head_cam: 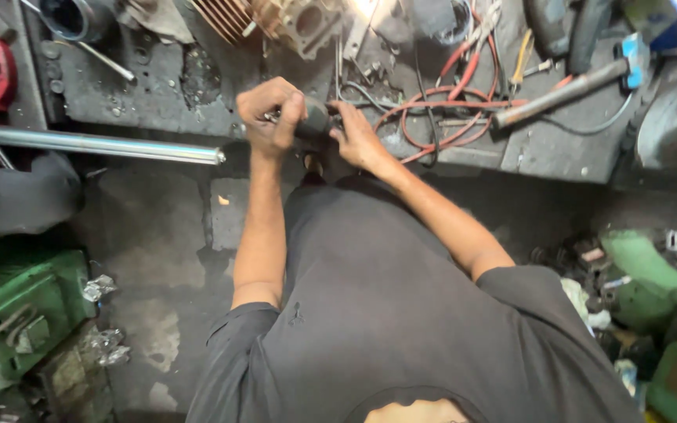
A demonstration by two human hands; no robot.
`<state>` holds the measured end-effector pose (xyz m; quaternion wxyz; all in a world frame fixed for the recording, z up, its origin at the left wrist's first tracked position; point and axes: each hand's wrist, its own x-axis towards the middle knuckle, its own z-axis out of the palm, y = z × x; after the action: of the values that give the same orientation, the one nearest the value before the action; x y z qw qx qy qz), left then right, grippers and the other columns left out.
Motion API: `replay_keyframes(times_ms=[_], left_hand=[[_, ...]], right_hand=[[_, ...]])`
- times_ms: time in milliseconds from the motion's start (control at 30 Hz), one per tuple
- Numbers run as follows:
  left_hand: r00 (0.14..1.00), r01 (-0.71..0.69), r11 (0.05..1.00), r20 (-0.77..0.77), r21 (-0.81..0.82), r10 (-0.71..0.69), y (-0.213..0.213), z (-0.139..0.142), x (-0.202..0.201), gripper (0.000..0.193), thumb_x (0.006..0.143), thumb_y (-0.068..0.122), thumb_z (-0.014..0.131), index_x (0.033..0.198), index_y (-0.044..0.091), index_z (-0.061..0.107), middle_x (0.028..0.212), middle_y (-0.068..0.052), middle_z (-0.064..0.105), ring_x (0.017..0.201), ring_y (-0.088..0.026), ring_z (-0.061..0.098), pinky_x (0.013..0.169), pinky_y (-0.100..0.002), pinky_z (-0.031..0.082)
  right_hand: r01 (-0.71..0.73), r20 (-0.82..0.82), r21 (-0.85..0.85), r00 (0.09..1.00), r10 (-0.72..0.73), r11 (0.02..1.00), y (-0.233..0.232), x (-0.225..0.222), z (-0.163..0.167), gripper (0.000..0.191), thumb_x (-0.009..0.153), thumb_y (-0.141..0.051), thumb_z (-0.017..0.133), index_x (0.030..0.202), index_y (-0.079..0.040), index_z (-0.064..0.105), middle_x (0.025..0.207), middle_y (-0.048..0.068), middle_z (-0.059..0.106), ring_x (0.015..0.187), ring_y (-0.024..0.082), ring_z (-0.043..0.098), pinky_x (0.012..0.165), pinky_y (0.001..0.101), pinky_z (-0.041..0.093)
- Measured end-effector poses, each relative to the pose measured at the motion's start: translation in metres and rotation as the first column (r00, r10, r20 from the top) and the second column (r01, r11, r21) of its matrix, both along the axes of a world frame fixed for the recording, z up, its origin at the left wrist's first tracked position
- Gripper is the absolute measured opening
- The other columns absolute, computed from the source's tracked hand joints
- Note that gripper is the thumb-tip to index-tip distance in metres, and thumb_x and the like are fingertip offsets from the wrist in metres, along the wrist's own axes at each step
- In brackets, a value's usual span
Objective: The person grinds a small metal part against a bench grinder, rotating it to smooth multiple edges. They then move to a workbench and use a screwdriver to adjust a small gear-like component.
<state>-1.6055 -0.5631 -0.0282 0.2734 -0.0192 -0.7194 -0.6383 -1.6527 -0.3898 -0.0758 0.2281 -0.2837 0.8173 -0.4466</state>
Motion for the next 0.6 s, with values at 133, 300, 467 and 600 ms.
replay_keyframes(times_ms=[133, 300, 467, 600], left_hand=[[0.995, -0.081, 0.995, -0.056, 0.058, 0.085, 0.005, -0.007, -0.001, 0.021, 0.093, 0.0, 0.064, 0.073, -0.002, 0.058, 0.072, -0.01, 0.065, 0.065, -0.019, 0.062, 0.062, -0.031, 0.049], [0.99, -0.121, 0.991, -0.066, 0.053, 0.125, 0.006, -0.013, 0.005, 0.02, 0.092, 0.0, 0.065, 0.073, -0.002, 0.06, 0.073, -0.01, 0.066, 0.065, -0.019, 0.064, 0.063, -0.031, 0.049], [0.989, -0.134, 0.989, -0.062, 0.057, 0.137, 0.005, -0.014, 0.006, 0.017, 0.091, 0.002, 0.068, 0.075, -0.002, 0.064, 0.073, -0.01, 0.068, 0.065, -0.019, 0.065, 0.063, -0.031, 0.05], [0.988, -0.13, 0.989, -0.074, 0.064, 0.135, 0.005, -0.01, 0.004, 0.014, 0.09, 0.002, 0.072, 0.078, -0.002, 0.066, 0.075, -0.011, 0.069, 0.068, -0.02, 0.067, 0.065, -0.032, 0.051]], right_hand=[[-0.064, 0.009, 0.1, 0.998, 0.064, 0.993, -0.014, 0.0, 0.005, 0.075, 0.079, 0.01, 0.065, 0.148, -0.002, 0.04, 0.138, 0.025, 0.052, 0.129, 0.045, 0.048, 0.102, 0.0502, 0.041], [-0.108, -0.014, 0.033, 0.994, 0.109, 0.994, -0.02, -0.003, 0.015, 0.082, 0.072, 0.013, 0.062, 0.149, -0.003, 0.04, 0.139, 0.024, 0.052, 0.133, 0.044, 0.046, 0.109, 0.0476, 0.042], [-0.117, 0.002, 0.07, 0.993, 0.117, 0.991, -0.023, -0.001, 0.016, 0.083, 0.07, 0.013, 0.061, 0.15, -0.003, 0.039, 0.137, 0.024, 0.052, 0.131, 0.045, 0.046, 0.108, 0.0475, 0.042], [-0.144, -0.008, 0.032, 0.99, 0.144, 0.989, -0.023, -0.003, 0.011, 0.081, 0.073, 0.013, 0.06, 0.15, -0.003, 0.04, 0.141, 0.024, 0.052, 0.134, 0.044, 0.046, 0.111, 0.0471, 0.04]])
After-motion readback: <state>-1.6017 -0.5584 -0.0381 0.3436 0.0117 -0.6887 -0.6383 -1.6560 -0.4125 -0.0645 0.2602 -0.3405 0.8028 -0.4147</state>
